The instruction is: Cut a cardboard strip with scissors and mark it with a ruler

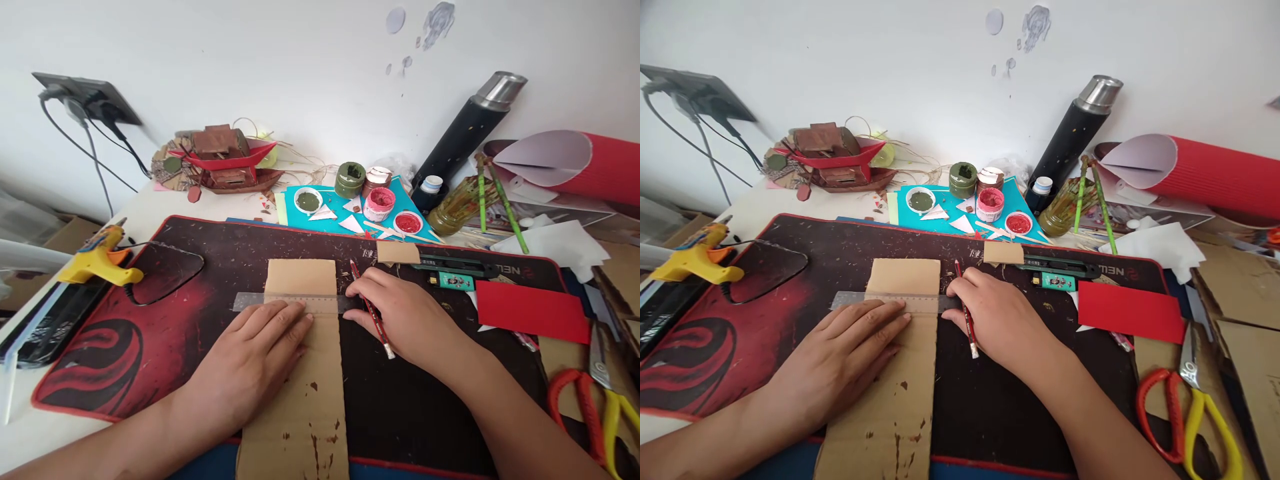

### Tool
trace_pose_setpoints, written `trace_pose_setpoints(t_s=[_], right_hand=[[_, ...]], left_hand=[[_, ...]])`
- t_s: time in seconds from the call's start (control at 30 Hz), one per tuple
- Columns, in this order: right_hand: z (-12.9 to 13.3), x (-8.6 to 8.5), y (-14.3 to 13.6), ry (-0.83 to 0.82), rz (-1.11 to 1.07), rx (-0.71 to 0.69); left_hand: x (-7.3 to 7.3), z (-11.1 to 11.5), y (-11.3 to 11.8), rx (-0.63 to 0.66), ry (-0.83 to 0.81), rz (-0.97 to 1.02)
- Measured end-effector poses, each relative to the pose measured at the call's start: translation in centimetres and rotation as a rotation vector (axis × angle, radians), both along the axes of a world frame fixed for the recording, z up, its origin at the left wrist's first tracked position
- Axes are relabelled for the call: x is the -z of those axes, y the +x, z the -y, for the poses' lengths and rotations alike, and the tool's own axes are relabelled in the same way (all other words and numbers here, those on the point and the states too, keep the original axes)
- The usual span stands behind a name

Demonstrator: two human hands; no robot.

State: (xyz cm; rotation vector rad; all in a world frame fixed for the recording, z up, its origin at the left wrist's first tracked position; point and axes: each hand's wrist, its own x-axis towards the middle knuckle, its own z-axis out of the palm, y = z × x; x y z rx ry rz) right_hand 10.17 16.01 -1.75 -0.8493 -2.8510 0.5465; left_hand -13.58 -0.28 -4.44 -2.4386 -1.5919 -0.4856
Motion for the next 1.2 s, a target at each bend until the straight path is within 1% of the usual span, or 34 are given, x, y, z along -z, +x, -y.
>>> trace_pose_setpoints(t_s=[0.33, 0.5, 0.77, 1.0, 1.2], right_hand=[[0.0, -0.1, 0.0, -0.002, 0.012, -0.003], [0.0, 0.0, -0.1, 0.016, 0.013, -0.001], [-0.1, 0.4, 0.1, 0.076, 0.002, -0.016], [-0.3, 0.7, 0.3, 0.07, -0.016, -0.042], [-0.4, 1.2, 0.4, 0.102, -0.041, -0.053]], left_hand=[[0.1, 0.1, 0.0, -0.018, 0.009, -0.009], [-0.2, 0.0, 0.2, -0.034, -0.004, 0.013], [-0.4, 0.0, 0.5, -0.05, -0.003, 0.014], [-0.7, 0.0, 0.5, -0.044, -0.012, 0.003], [-0.6, 0.3, 0.5, -0.052, -0.033, 0.011]])
